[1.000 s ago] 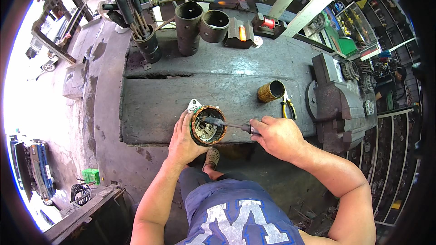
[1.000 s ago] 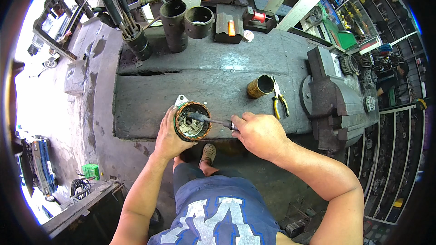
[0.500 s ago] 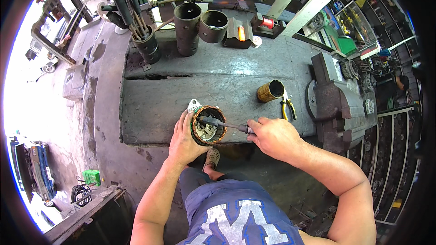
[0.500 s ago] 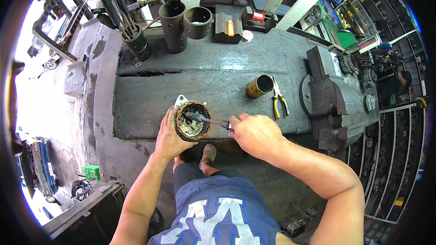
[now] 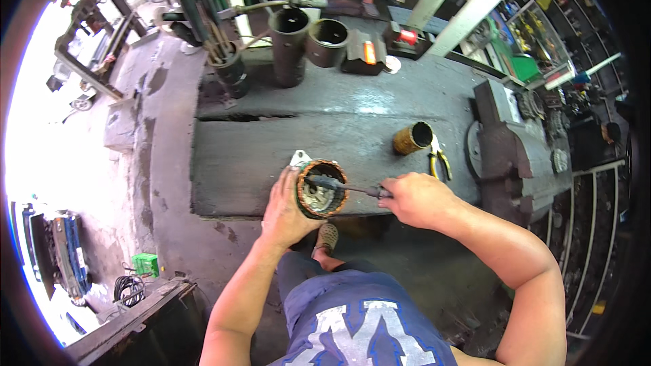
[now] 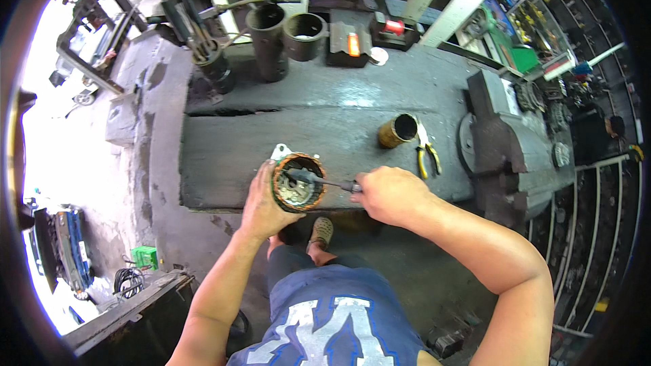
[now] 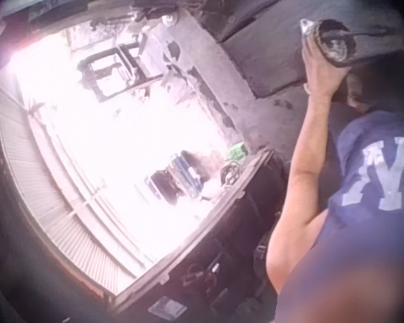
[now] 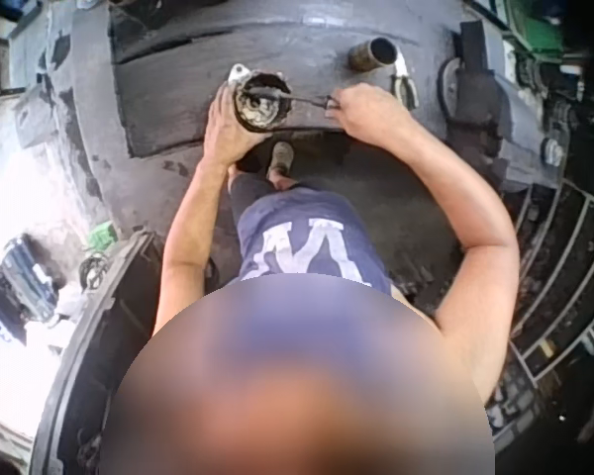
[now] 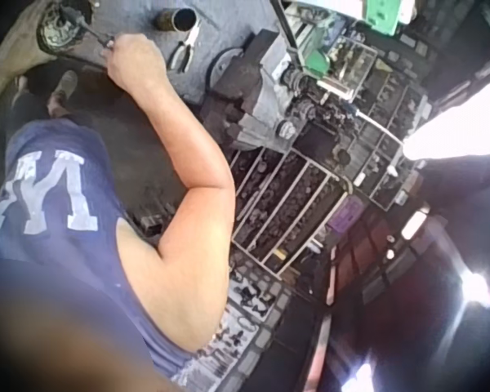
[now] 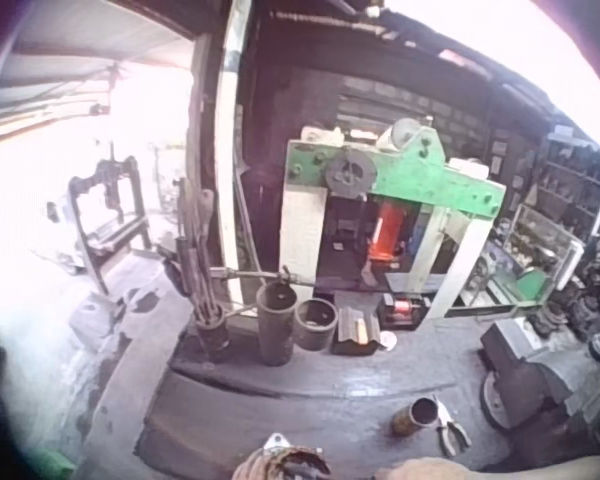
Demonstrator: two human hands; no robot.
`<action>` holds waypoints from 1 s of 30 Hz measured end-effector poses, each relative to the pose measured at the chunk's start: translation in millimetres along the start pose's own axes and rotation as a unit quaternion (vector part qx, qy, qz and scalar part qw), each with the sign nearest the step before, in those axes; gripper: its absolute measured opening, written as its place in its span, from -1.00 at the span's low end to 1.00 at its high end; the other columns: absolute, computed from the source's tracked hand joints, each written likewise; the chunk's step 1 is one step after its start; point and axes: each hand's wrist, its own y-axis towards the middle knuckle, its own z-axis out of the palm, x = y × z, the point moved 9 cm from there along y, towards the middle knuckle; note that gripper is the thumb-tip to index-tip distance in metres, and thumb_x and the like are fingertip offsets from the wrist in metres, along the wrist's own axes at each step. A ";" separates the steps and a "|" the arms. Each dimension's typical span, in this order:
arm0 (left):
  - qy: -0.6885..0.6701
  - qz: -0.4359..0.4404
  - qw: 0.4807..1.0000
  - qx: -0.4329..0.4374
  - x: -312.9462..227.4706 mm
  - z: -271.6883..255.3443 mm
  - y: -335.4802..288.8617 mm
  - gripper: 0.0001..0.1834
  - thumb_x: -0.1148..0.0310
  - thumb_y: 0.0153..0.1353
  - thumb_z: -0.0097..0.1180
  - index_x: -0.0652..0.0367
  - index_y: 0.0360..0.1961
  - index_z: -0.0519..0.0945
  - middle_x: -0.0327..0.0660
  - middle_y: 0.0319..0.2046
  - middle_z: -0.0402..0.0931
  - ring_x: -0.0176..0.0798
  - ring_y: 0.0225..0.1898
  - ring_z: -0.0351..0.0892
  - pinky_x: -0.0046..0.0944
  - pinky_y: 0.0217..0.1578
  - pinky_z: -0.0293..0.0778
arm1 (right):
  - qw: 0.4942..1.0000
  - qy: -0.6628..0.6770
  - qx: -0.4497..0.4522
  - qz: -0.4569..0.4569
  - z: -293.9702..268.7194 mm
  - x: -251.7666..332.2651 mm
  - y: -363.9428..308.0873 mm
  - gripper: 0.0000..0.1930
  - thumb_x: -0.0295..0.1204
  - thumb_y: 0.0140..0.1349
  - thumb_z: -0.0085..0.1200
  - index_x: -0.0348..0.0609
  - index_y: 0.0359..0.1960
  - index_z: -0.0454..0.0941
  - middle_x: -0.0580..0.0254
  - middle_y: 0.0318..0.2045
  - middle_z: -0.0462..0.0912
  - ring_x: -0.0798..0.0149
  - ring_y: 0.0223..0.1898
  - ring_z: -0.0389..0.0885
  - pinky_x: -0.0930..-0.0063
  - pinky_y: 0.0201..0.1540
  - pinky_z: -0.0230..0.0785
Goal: The person uses pliers and a screwdriver to remove and adjust internal components of a cylindrical electrical part on a workbench. They repeatedly scrape and reposition parts inside the housing while holding the component steady.
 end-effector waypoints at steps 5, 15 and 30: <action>-0.044 0.005 0.998 0.033 3.4 -5.2 1.3 0.39 -0.05 -0.11 0.87 0.27 0.68 0.35 0.33 0.61 0.37 0.40 0.66 0.36 0.20 0.68 0.35 | 1.000 -0.023 -0.012 -0.003 -6.8 -3.9 6.1 -0.67 -0.14 0.51 0.39 -0.20 -0.04 0.77 -0.25 -0.23 0.84 -0.41 -0.12 0.84 -0.29 -0.06 0.68; -0.044 0.008 0.999 0.020 3.6 -4.3 -4.4 0.42 -0.02 -0.04 0.83 0.28 0.74 0.23 0.34 0.68 0.26 0.44 0.68 0.30 0.20 0.72 0.30 | 0.999 -0.023 0.012 0.034 -11.0 -0.6 11.2 -0.64 -0.18 0.43 0.47 -0.28 -0.09 0.76 -0.30 -0.24 0.84 -0.43 -0.05 0.83 -0.31 0.04 0.64; 0.018 0.052 0.998 -0.026 0.9 4.1 -3.5 0.43 0.01 -0.12 0.90 0.25 0.69 0.26 0.34 0.63 0.35 0.43 0.59 0.45 0.26 0.59 0.49 | 0.999 0.028 -0.030 0.020 -2.2 -4.0 -4.2 -0.63 -0.11 0.58 0.32 -0.24 -0.08 0.80 -0.20 -0.27 0.86 -0.38 -0.13 0.87 -0.29 -0.03 0.71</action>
